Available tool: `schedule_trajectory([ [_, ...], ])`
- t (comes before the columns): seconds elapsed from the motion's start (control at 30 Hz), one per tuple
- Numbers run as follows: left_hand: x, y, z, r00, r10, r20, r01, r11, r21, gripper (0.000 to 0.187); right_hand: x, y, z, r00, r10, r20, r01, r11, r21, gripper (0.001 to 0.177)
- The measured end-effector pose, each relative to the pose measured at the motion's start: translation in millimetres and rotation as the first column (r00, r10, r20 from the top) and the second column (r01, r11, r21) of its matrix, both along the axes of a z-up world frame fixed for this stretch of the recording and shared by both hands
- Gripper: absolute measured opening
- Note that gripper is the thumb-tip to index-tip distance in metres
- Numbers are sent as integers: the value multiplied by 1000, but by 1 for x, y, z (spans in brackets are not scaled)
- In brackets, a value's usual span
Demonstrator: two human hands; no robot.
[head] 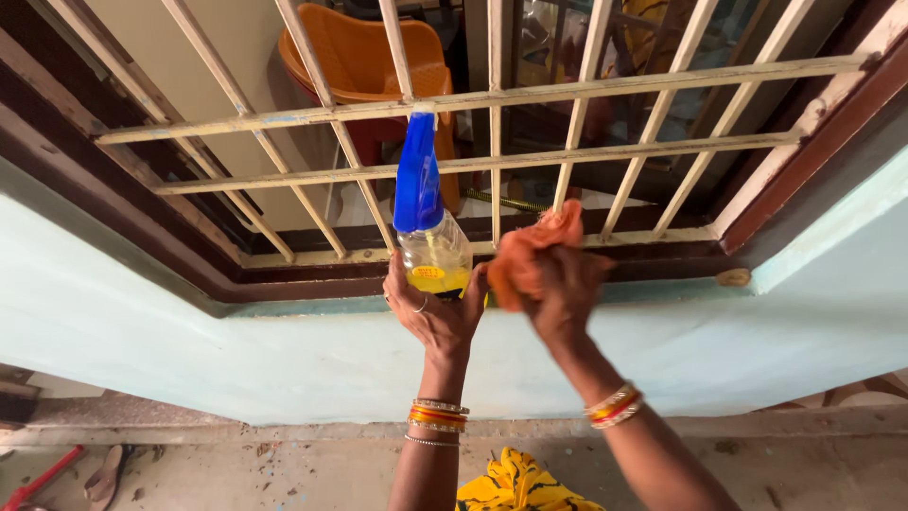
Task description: The person sprays a cleaning solution onto a metal window grille and wipes it with a cloth. The person repeatedly sprays and wipes different sections of the grille throughout the clip.
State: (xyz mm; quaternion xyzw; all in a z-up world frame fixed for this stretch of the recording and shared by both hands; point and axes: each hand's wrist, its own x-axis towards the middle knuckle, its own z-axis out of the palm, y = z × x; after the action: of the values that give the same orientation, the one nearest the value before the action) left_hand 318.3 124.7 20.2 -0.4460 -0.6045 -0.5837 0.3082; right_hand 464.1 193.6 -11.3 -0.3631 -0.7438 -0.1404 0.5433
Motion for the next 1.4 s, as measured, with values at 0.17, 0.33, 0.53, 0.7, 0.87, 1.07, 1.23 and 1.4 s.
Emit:
schedule_trajectory([
  [0.17,-2,3,-3,1000,21,-9,-21,1000,-9,101,11,4,2,985,65,158,-61,998,-31,53],
  [0.33,-4,1,-11,999,-43,33,44,999,-22,101,85,35,11,998,-61,30,57,991,122,49],
  [0.53,-7,1,-13,999,-53,9,53,999,-12,98,57,12,31,989,-35,-145,27,998,-53,36],
  [0.7,-9,0,-15,999,-40,-26,40,999,-9,102,-15,-12,31,999,5,-37,-4,1000,23,42],
  [0.87,-11,-2,-21,994,-99,43,101,994,-45,106,12,13,10,999,20,49,-22,999,41,25],
  [1.07,-14,-4,-23,991,-118,59,123,989,-81,104,107,44,-6,963,-267,15,266,961,76,34],
  [1.23,-13,-4,-19,989,-130,68,135,988,-73,101,74,28,-3,941,-332,-60,331,943,-17,30],
  [1.4,3,0,-14,990,-115,86,121,990,-66,98,5,1,6,990,-139,-38,137,989,-53,43],
])
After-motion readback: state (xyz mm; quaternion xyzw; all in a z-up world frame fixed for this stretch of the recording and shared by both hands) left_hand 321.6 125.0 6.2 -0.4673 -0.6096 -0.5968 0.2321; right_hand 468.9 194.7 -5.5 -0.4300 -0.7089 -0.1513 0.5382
